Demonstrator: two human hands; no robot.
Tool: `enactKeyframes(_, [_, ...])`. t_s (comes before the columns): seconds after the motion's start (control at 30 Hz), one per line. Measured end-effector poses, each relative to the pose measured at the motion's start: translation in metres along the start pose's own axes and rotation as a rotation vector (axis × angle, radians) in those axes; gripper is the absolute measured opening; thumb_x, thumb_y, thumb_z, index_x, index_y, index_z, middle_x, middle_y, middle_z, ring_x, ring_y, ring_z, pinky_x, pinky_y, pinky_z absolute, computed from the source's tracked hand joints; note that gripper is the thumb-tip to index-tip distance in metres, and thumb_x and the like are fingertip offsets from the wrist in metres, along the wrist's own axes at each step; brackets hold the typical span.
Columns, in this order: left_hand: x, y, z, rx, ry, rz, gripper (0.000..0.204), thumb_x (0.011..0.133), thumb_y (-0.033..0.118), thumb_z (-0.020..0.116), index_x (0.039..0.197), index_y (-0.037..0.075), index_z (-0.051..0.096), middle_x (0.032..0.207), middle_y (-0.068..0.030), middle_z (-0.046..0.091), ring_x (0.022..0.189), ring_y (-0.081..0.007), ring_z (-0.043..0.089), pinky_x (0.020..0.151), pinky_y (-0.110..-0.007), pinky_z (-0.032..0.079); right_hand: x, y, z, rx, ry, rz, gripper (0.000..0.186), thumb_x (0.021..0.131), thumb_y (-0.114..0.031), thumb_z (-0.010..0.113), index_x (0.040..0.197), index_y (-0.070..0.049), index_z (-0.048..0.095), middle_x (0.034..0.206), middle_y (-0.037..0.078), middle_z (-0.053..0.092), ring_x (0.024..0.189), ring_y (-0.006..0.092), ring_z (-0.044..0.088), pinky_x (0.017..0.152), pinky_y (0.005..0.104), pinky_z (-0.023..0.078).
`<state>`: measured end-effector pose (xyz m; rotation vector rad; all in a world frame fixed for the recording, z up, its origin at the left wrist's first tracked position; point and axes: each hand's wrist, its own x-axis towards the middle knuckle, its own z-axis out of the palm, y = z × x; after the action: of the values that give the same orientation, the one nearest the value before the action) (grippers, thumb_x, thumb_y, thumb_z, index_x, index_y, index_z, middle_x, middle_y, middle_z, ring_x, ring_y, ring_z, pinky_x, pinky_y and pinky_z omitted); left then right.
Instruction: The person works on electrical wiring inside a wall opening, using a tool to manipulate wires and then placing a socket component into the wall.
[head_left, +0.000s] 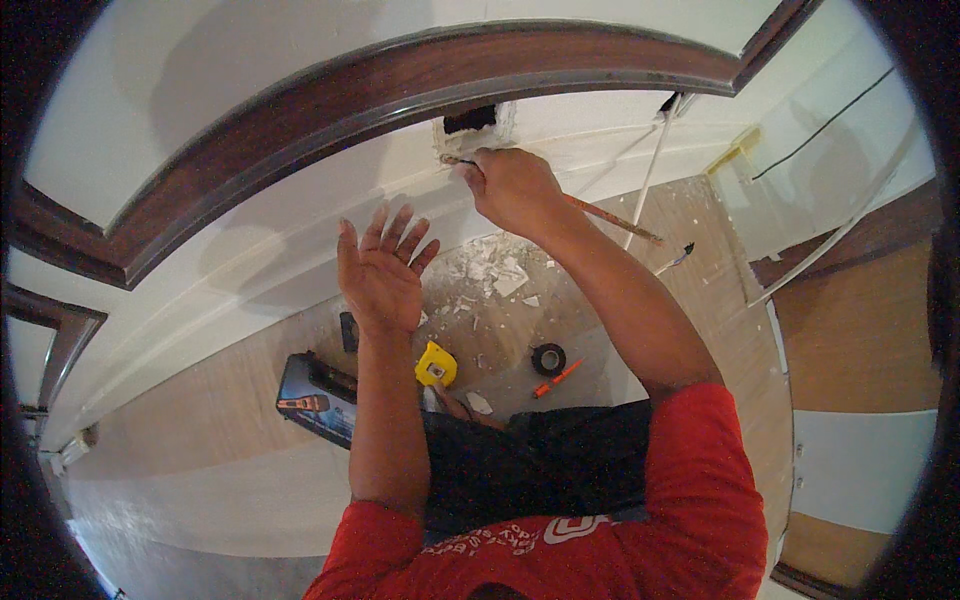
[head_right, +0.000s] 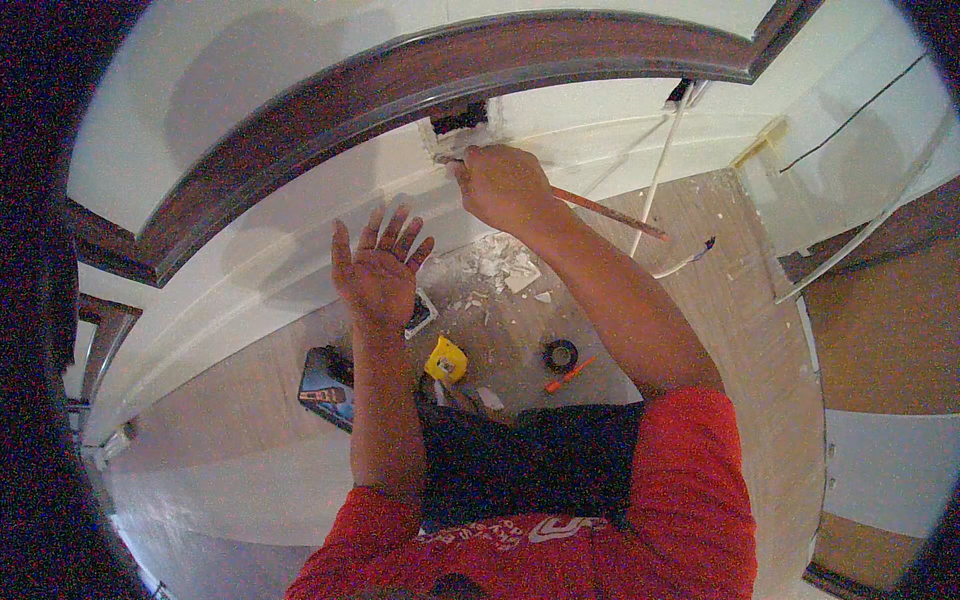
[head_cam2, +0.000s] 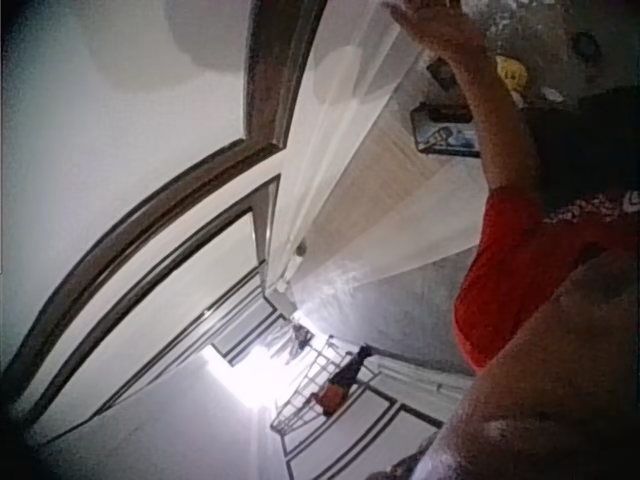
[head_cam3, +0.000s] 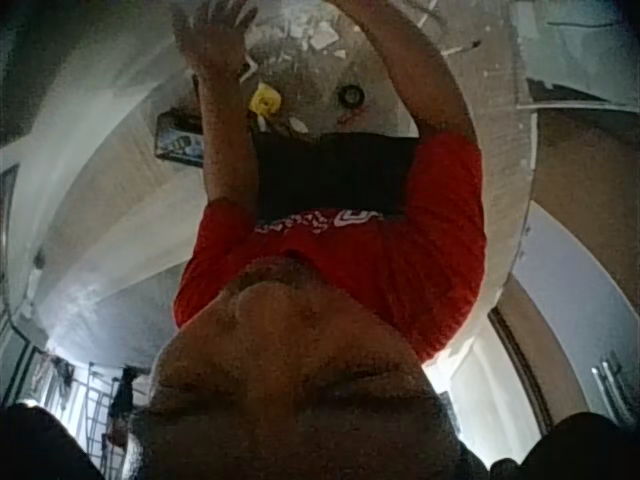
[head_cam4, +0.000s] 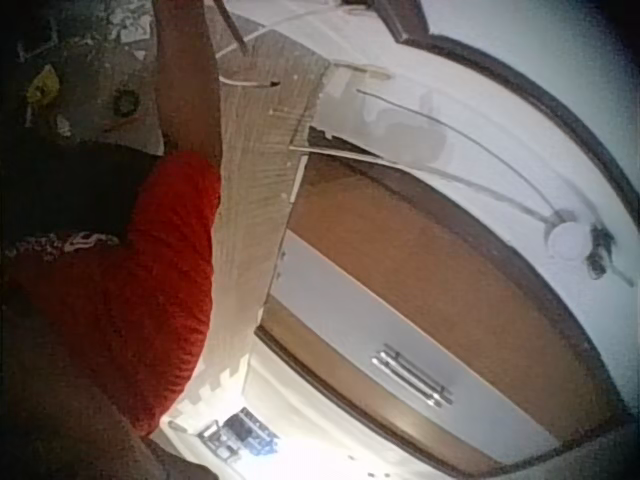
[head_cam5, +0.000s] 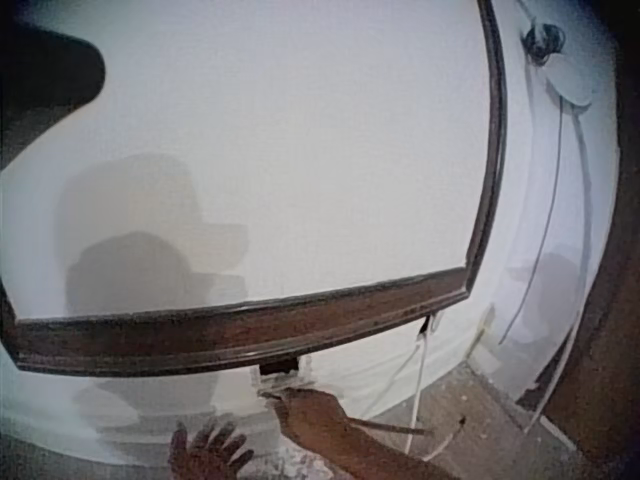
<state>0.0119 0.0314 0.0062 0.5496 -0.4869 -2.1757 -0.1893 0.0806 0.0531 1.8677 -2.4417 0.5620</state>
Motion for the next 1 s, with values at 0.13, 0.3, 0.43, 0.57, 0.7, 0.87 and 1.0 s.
enactKeyframes(0.13, [0.0, 0.0, -0.001, -0.004, 0.0, 0.004, 0.062, 0.092, 0.061, 0.049, 0.123, 0.007, 0.057, 0.124, -0.0176, 0.062, 0.111, -0.0356, 0.061, 0.096, -0.055, 0.046, 0.007, 0.004, 0.004, 0.008, -0.014, -0.023, 0.036, 0.097, -0.034, 0.053, 0.092, -0.001, 0.068, 0.081, 0.023, 0.067, 0.081, 0.0418, 0.065, 0.075, 0.0524, 0.051])
enactKeyframes(0.3, [0.0, -0.002, -0.001, -0.013, -0.007, -0.008, 0.065, 0.092, 0.061, 0.049, 0.127, 0.006, 0.055, 0.125, -0.0175, 0.062, 0.111, -0.0356, 0.061, 0.095, -0.055, 0.047, 0.014, 0.013, 0.002, 0.018, -0.072, -0.092, 0.033, 0.097, -0.032, 0.052, 0.095, -0.003, 0.069, 0.084, 0.023, 0.067, 0.081, 0.0423, 0.065, 0.077, 0.0521, 0.051])
enactKeyframes(0.43, [-0.005, -0.003, 0.004, 0.055, 0.019, 0.003, 0.068, 0.092, 0.062, 0.048, 0.131, 0.005, 0.053, 0.126, -0.0173, 0.06, 0.113, -0.0354, 0.059, 0.096, -0.053, 0.046, 0.009, 0.009, 0.004, 0.044, 0.003, -0.07, 0.034, 0.097, -0.031, 0.053, 0.093, -0.003, 0.07, 0.084, 0.024, 0.068, 0.082, 0.0422, 0.065, 0.078, 0.0518, 0.051])
enactKeyframes(0.57, [-0.005, 0.002, 0.0, 0.074, 0.043, 0.025, 0.07, 0.093, 0.062, 0.047, 0.133, 0.005, 0.051, 0.128, -0.0172, 0.058, 0.114, -0.0353, 0.058, 0.096, -0.053, 0.045, 0.012, 0.008, -0.007, 0.027, -0.004, -0.09, 0.032, 0.096, -0.03, 0.054, 0.091, -0.003, 0.071, 0.084, 0.023, 0.068, 0.081, 0.0418, 0.065, 0.078, 0.0514, 0.051])
enactKeyframes(0.7, [-0.005, 0.004, 0.002, 0.035, 0.049, 0.026, 0.068, 0.093, 0.062, 0.047, 0.132, 0.007, 0.052, 0.125, -0.0163, 0.061, 0.113, -0.0354, 0.059, 0.097, -0.053, 0.046, 0.009, 0.013, -0.003, 0.007, 0.034, -0.128, 0.031, 0.095, -0.029, 0.055, 0.091, -0.003, 0.071, 0.083, 0.023, 0.068, 0.08, 0.0414, 0.065, 0.076, 0.0511, 0.051])
enactKeyframes(0.87, [-0.004, 0.003, 0.003, -0.001, -0.008, 0.039, 0.065, 0.093, 0.062, 0.046, 0.13, 0.008, 0.055, 0.122, -0.0157, 0.063, 0.11, -0.0349, 0.062, 0.094, -0.053, 0.048, 0.006, 0.016, -0.01, -0.069, -0.033, -0.086, 0.028, 0.094, -0.027, 0.056, 0.092, -0.003, 0.07, 0.083, 0.022, 0.068, 0.08, 0.0407, 0.065, 0.074, 0.0508, 0.051])
enactKeyframes(1.0, [-0.002, -0.002, 0.003, -0.003, -0.023, 0.008, 0.066, 0.094, 0.062, 0.045, 0.13, 0.008, 0.054, 0.123, -0.0161, 0.063, 0.109, -0.0341, 0.062, 0.092, -0.052, 0.05, 0.014, 0.015, -0.006, -0.045, -0.071, -0.061, 0.026, 0.093, -0.026, 0.056, 0.092, -0.004, 0.07, 0.082, 0.022, 0.068, 0.08, 0.0408, 0.065, 0.075, 0.0511, 0.051])
